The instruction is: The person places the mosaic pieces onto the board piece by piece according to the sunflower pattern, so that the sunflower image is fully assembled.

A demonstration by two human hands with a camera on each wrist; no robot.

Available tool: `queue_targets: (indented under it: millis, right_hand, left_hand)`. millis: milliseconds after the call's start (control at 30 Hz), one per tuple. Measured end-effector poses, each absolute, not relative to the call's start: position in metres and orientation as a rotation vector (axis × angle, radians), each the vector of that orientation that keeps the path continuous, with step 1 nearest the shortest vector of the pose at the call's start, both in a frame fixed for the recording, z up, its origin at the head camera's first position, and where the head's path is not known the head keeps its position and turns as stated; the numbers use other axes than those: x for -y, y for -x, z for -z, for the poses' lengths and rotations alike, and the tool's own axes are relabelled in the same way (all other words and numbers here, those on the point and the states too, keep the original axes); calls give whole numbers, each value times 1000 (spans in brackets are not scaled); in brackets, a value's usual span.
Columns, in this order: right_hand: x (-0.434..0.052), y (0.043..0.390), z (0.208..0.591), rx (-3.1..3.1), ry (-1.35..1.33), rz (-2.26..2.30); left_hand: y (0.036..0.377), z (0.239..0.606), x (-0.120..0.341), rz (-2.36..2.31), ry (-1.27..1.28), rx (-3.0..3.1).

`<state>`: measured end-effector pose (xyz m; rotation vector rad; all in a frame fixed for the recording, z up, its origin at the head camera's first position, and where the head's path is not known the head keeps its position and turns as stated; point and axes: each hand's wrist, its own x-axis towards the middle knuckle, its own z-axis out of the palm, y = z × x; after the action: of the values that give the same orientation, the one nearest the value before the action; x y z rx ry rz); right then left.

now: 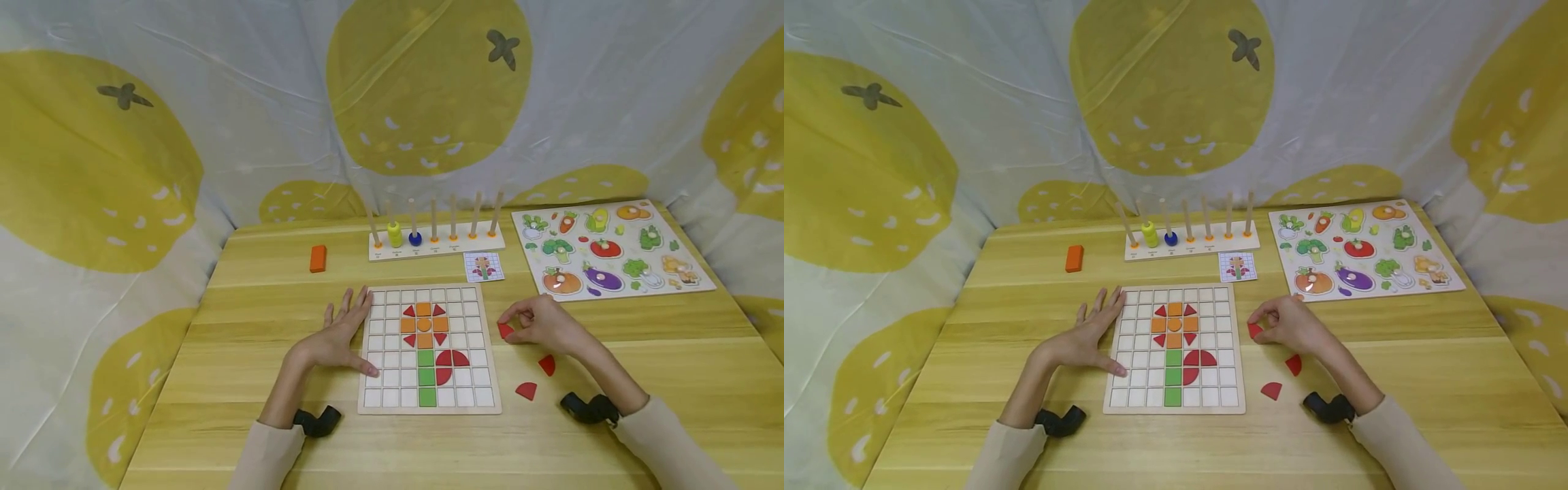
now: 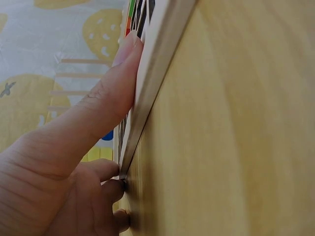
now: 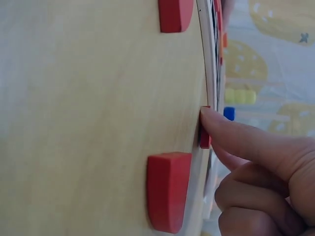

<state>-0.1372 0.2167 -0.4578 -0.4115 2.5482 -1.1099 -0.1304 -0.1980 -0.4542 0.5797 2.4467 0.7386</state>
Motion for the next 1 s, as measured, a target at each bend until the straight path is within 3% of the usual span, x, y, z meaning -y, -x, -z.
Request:
queue_targets:
  millis: [267, 700, 1000]
  right_hand:
    - [-196, 134, 450, -2485, 345, 1182]
    - [-87, 109, 444, -2369, 494, 1255]
    - [-55, 106, 448, -2451, 470, 1183]
  left_hand:
    - [130, 456, 200, -741, -569, -2450]
    - [132, 456, 198, -726, -576, -2449]
    - [132, 456, 198, -739, -582, -2450]
